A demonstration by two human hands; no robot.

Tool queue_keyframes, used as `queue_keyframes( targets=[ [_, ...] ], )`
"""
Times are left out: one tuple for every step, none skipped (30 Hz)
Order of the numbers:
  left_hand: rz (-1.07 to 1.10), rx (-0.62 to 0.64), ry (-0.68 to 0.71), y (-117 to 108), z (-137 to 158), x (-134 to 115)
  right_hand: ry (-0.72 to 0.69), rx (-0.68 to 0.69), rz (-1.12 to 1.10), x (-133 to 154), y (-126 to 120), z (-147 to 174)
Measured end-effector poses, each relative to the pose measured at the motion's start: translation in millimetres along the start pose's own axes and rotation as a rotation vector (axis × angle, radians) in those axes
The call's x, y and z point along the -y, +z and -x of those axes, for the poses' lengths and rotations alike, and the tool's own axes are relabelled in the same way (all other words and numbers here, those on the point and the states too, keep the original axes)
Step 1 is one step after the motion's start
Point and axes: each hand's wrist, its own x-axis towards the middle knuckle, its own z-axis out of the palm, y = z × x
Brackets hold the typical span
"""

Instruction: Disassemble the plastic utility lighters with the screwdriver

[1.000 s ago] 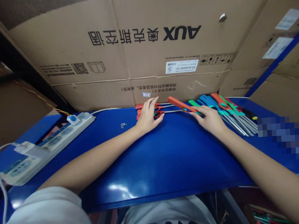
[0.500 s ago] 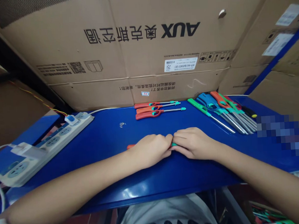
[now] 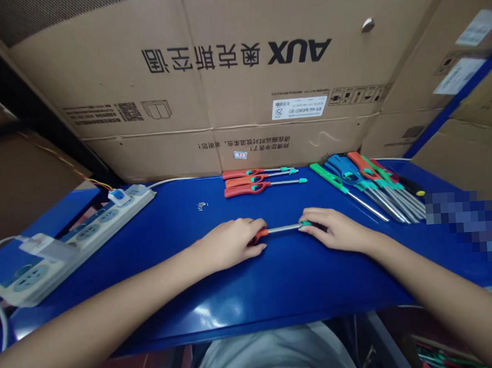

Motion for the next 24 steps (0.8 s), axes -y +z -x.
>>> queue_keyframes(
  targets=[
    [0.014,-0.014,0.02,-1.5,-1.7,3.0,0.027,-0.031,-0.006,-5.2,-2.8,-0.5],
    [0.014,-0.034,0.044,-3.1,-3.3,6.8,0.051,-0.061,0.006,-10.8,-6.3,-0.8],
    [-0.002,-0.057,0.072,-4.5,-4.7,11.4,0.07,-0.074,0.049,-16.3,-10.2,-0.9],
    [-0.03,-0.083,0.1,-5.4,-6.0,16.5,0.086,-0.067,0.112,-21.5,-14.3,-0.9],
    [-0.058,-0.106,0.124,-5.6,-7.3,22.0,0.1,-0.045,0.185,-26.0,-18.2,-1.0],
    [-0.079,-0.122,0.145,-5.1,-8.6,27.6,0.116,-0.016,0.257,-29.7,-21.7,-1.1],
    [-0.089,-0.131,0.16,-3.8,-10.2,33.3,0.14,0.004,0.32,-32.7,-24.5,-1.4],
    [-0.09,-0.138,0.171,-2.1,-11.9,38.9,0.179,0.006,0.373,-35.2,-26.6,-1.8],
    [-0.088,-0.146,0.178,0.0,-14.0,44.1,0.236,-0.019,0.422,-37.3,-28.0,-2.2],
    [-0.091,-0.16,0.186,2.1,-16.3,49.1,0.309,-0.062,0.474,-39.2,-28.8,-2.5],
    [-0.103,-0.179,0.189,4.0,-18.9,53.7,0.396,-0.109,0.535,-41.1,-29.3,-2.6],
    [-0.124,-0.2,0.186,5.6,-21.6,58.0,0.487,-0.149,0.597,-43.1,-29.6,-2.3],
    [-0.147,-0.22,0.178,6.8,-24.6,62.0,0.575,-0.174,0.651,-45.2,-30.0,-1.6],
    [-0.165,-0.237,0.17,7.6,-27.7,65.9,0.648,-0.181,0.695,-47.2,-30.7,-0.7],
    [-0.176,-0.254,0.163,8.2,-31.0,69.6,0.703,-0.17,0.724,-49.2,-31.6,0.6],
    [-0.177,-0.27,0.158,8.6,-34.5,73.1,0.741,-0.146,0.742,-50.9,-32.8,1.9],
    [-0.169,-0.287,0.157,9.0,-38.0,76.4,0.766,-0.121,0.751,-52.4,-34.3,3.3],
    [-0.154,-0.305,0.159,9.5,-41.7,79.4,0.785,-0.099,0.755,-53.7,-35.7,4.5],
    [-0.134,-0.321,0.165,10.1,-45.4,82.2,0.803,-0.083,0.756,-54.8,-37.0,5.5],
    [-0.113,-0.335,0.171,10.8,-49.1,84.7,0.822,-0.073,0.753,-56.0,-38.0,6.4],
    [-0.093,-0.346,0.177,11.5,-52.5,86.9,0.846,-0.068,0.746,-57.4,-38.6,7.1],
    [-0.076,-0.355,0.179,12.2,-55.7,88.8,0.872,-0.066,0.735,-59.0,-38.8,7.7],
    [-0.064,-0.363,0.179,12.8,-58.4,90.5,0.897,-0.068,0.719,-60.9,-38.8,8.2],
    [-0.055,-0.369,0.174,13.2,-60.6,91.9,0.918,-0.074,0.701,-62.9,-38.7,8.6]
  ],
)
